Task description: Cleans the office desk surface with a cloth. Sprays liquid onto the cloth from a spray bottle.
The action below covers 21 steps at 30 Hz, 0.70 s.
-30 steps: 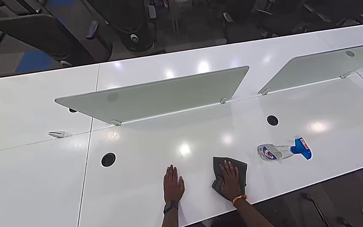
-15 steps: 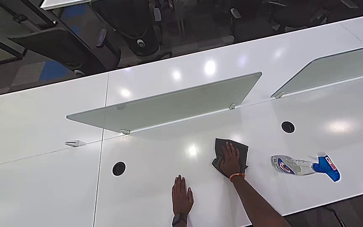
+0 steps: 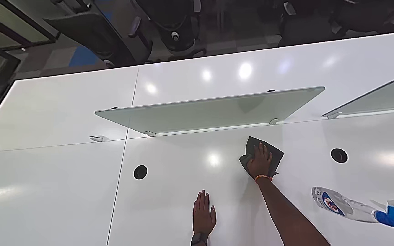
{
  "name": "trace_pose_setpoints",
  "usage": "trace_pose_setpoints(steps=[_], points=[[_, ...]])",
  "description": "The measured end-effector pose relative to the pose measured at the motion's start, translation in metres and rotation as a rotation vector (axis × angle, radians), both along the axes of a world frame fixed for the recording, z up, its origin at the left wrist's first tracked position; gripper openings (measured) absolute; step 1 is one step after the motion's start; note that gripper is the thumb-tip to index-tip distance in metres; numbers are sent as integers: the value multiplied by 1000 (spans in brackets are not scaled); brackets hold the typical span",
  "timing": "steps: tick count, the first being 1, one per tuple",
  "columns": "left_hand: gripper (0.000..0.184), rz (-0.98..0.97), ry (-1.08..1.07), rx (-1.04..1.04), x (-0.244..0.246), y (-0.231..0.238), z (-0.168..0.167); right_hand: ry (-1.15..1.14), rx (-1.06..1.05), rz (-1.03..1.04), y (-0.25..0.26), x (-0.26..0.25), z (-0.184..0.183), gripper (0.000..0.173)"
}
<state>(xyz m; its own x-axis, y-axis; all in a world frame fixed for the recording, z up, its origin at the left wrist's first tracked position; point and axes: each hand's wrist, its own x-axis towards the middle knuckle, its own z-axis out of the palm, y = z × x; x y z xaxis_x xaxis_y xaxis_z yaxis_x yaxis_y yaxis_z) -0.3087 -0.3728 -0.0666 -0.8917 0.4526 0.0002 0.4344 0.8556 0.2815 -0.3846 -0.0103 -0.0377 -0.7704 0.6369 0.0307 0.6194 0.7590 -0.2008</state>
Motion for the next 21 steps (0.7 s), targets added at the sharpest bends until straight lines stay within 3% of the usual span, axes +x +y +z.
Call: trace_pose_setpoints(steps=[7, 15, 18, 21], points=[[63, 9, -4, -2, 2, -1, 1, -11, -14, -55, 18, -51, 4, 64], [62, 18, -3, -12, 2, -1, -2, 51, -84, -45, 32, -83, 13, 42], [62, 13, 8, 8, 2, -1, 0, 225, -206, -11, 38, -75, 9, 37], [61, 15, 6, 17, 0, -1, -1, 603, -524, -80, 46, -69, 28, 33]])
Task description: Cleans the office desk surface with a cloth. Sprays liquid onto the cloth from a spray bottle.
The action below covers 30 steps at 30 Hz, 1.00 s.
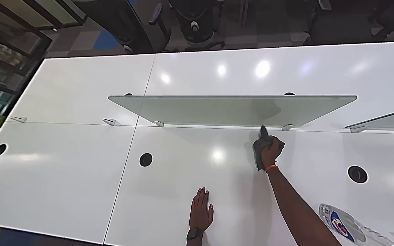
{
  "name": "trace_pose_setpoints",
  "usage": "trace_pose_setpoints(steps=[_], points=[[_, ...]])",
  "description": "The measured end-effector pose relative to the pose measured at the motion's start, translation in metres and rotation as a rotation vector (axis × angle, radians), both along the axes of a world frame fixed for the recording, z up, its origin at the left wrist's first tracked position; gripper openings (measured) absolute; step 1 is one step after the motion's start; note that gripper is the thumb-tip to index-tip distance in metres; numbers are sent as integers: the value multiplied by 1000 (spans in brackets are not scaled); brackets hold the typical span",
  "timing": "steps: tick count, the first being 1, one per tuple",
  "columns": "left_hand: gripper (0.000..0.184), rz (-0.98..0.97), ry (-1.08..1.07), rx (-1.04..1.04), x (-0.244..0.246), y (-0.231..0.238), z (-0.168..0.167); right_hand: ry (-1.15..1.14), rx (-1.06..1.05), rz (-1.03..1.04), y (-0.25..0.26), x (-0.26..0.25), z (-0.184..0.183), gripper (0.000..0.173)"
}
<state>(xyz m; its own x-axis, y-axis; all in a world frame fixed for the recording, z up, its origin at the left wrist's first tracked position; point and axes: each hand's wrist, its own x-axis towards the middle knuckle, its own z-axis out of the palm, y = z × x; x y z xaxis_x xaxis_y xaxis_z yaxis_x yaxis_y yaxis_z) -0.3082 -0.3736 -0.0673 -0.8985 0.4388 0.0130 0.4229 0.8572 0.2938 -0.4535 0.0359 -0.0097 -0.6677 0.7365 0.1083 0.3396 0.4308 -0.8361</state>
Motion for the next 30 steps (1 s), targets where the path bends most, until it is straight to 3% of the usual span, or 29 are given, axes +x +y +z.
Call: trace_pose_setpoints(steps=[2, 5, 9, 13, 16, 19, 23, 26, 28, 30], points=[[61, 4, -4, 4, 0, 1, -1, 233, -110, -89, 3, -3, 27, 39], [61, 6, 4, 8, -1, 0, -1, 398, 59, -201, 12, -23, 73, 41], [60, 9, -7, 10, 1, 1, 0, 364, 237, -196, 6, -64, 100, 41], [60, 4, -11, 18, 0, 0, 0, 176, 250, -19, -59, -96, 101, 40], [60, 4, -3, 17, 1, -2, 0, 102, 400, 290, -107, -110, 95, 37], [60, -1, 9, 30, 0, 0, -2, 57, 565, 476, -111, -117, 85, 39], [60, 8, 14, 26, 0, 0, -2, -53, 652, 196, -40, -91, 86, 29], [60, 10, 16, 22, 0, 0, -4, -72, 496, -151, 21, -64, 92, 32], [60, 9, 11, 15, 1, 1, -3, -22, 363, -325, 33, -64, 93, 43], [60, 10, 12, 17, 0, 1, -3, 58, 289, -353, 13, -78, 97, 51]])
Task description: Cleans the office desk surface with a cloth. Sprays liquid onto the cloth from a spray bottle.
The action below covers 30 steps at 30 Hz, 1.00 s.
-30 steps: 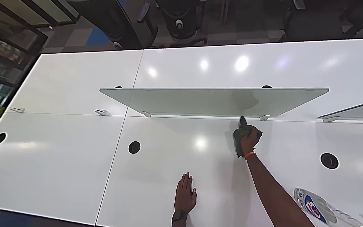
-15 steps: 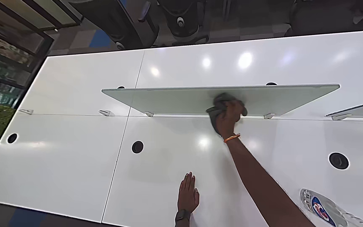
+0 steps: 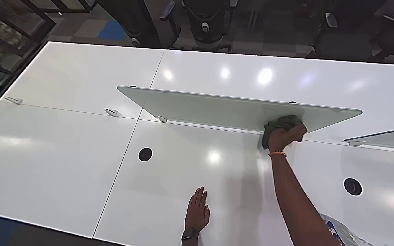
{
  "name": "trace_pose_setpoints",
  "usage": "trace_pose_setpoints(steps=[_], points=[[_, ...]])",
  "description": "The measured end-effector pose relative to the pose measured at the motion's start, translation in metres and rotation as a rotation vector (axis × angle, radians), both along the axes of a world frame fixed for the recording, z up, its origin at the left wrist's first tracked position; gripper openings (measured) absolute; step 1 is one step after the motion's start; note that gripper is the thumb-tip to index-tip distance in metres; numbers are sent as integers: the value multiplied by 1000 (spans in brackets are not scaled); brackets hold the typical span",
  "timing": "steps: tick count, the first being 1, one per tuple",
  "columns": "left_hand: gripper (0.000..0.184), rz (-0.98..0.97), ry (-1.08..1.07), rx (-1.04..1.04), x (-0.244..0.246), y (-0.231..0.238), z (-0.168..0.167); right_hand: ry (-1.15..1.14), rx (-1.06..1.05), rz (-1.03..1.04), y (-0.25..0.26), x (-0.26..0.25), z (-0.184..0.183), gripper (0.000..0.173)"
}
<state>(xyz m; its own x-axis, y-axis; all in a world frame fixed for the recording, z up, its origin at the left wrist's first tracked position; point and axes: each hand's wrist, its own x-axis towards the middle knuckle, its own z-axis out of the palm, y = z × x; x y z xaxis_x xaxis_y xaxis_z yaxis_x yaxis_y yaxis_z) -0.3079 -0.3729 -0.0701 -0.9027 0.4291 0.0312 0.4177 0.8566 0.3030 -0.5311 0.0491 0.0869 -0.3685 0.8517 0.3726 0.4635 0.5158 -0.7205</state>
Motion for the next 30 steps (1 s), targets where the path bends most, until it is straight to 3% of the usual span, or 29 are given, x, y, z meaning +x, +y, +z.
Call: trace_pose_setpoints(steps=[3, 6, 8, 10, 13, 16, 24, 30], points=[[60, 2, -7, 0, -1, 0, 1, -53, 69, 311, -75, -22, 9, 44], [60, -4, -26, 0, 0, 0, -1, -246, 348, 855, -149, -47, 7, 31], [60, -5, -38, 1, 0, 0, 0, -397, 375, 1331, -174, -63, -8, 43], [60, -8, -50, 12, -1, -1, 2, -517, 339, 1523, -185, -63, -39, 49], [58, -10, -87, 39, -3, 1, 7, -721, 262, 1360, -183, -29, -92, 52], [56, 4, -123, 79, -6, 2, 11, -664, 365, 1104, -192, -4, -120, 51], [55, -5, -106, 63, -5, 4, 14, -640, 344, 972, -219, -5, -126, 56], [55, -8, -81, 57, -5, 1, 12, -747, 299, 880, -230, -42, -125, 61]])
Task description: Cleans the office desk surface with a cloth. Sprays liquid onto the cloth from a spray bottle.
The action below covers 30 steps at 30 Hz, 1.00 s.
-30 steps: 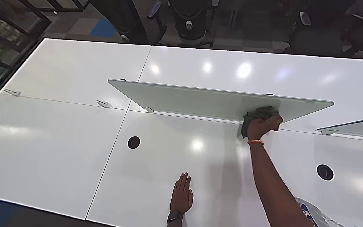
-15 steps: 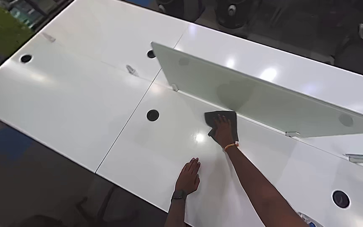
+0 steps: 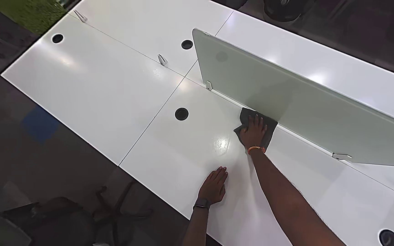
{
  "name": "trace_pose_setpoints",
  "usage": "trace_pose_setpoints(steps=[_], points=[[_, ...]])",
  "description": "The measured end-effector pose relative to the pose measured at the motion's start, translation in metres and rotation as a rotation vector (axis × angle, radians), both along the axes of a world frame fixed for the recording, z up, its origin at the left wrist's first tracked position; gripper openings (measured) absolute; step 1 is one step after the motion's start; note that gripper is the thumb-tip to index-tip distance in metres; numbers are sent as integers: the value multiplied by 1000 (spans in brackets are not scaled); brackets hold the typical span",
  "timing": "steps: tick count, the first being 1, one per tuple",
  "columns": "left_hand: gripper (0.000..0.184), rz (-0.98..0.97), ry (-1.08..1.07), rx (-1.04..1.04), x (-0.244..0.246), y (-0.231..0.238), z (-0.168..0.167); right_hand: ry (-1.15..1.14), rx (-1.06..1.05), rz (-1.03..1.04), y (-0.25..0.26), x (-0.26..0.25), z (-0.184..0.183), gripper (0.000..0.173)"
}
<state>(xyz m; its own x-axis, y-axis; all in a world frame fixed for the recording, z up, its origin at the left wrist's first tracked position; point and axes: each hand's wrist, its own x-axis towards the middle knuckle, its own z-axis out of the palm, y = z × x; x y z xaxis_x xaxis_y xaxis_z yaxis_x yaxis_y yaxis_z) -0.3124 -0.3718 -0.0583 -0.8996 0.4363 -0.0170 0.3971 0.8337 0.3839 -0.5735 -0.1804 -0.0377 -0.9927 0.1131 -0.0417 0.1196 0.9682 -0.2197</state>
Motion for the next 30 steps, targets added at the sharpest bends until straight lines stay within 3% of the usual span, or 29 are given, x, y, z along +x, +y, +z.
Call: trace_pose_setpoints(steps=[21, 28, 30], points=[[51, -6, 27, 97, 0, -2, -3, 76, 26, 102, -4, -11, -6, 54], [39, -44, 147, 316, 6, -4, -7, 97, -39, 294, -42, 77, -10, 54], [37, 52, 171, 434, 10, -11, -4, 95, -48, 326, -60, 111, -10, 55]])
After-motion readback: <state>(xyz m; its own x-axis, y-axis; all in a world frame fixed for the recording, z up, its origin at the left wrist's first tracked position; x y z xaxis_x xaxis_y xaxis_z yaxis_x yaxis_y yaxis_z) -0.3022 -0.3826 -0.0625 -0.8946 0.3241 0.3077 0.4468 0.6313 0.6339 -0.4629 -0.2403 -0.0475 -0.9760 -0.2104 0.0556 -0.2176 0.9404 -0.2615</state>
